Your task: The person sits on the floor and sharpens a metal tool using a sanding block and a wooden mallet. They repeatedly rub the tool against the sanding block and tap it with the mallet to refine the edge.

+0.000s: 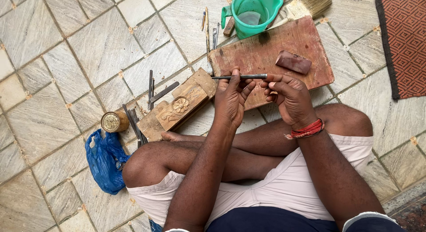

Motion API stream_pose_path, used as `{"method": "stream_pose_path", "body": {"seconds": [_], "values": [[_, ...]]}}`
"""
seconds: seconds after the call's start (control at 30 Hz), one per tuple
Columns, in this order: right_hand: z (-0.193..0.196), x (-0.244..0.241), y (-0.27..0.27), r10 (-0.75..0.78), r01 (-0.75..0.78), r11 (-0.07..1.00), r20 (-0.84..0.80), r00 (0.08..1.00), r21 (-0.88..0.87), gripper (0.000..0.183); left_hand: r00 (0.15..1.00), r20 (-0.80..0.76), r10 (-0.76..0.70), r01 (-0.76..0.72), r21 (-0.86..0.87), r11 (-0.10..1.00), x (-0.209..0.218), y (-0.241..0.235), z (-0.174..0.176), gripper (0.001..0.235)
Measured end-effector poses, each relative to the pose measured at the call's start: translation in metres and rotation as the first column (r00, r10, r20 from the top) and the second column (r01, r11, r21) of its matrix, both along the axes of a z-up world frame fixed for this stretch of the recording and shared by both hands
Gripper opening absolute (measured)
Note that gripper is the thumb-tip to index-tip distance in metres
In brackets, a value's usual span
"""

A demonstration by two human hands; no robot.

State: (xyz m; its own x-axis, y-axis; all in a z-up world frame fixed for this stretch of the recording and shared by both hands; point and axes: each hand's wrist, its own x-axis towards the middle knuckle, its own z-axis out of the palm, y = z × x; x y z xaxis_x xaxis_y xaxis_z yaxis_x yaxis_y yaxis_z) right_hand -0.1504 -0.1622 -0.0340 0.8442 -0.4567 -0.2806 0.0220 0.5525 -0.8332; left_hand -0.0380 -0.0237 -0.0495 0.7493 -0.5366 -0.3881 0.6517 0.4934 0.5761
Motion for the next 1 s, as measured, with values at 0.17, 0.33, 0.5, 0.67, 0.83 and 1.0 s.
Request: {"method": "stream_pose_path", "body": {"seconds": [0.17,0.33,0.5,0.67,0.83,1.0], "values": [[0.001,0.003,0.005,-0.022,0.020,0.993,-0.017,1.000,-0.117,0.021,0.999,0.035,-0.010,0.009,0.010,1.000,-0.001,0.001,0.005,0.033],[0.011,0.004,0.012,0.008,-0.006,0.872,0.001,1.000,-0.489,0.020,0.986,-0.147,-0.076,0.095,0.127,0.987,-0.001,0.007,0.024,0.039],[0.010,0.016,-0.057,0.000,-0.374,0.652,-0.493,0.870,-0.660,0.032,0.995,-0.078,-0.064,0.081,0.230,0.970,0.026,0.043,0.055,0.053],[-0.036,0.090,-0.194,-0.184,-0.220,0.316,-0.287,0.940,-0.923,0.037,0.979,0.204,0.008,-0.098,0.436,0.894,0.068,0.104,0.075,0.055],[-0.079,0.153,-0.269,-0.321,-0.412,-0.036,-0.380,0.868,-0.910,0.050,0.946,0.197,0.256,-0.309,0.324,0.894,0.090,0.129,0.057,0.058],[-0.098,0.213,-0.267,-0.436,-0.526,-0.111,-0.434,0.789,-0.843,0.059,0.976,0.099,0.196,-0.219,0.460,0.860,0.100,0.120,0.056,0.064]]}}
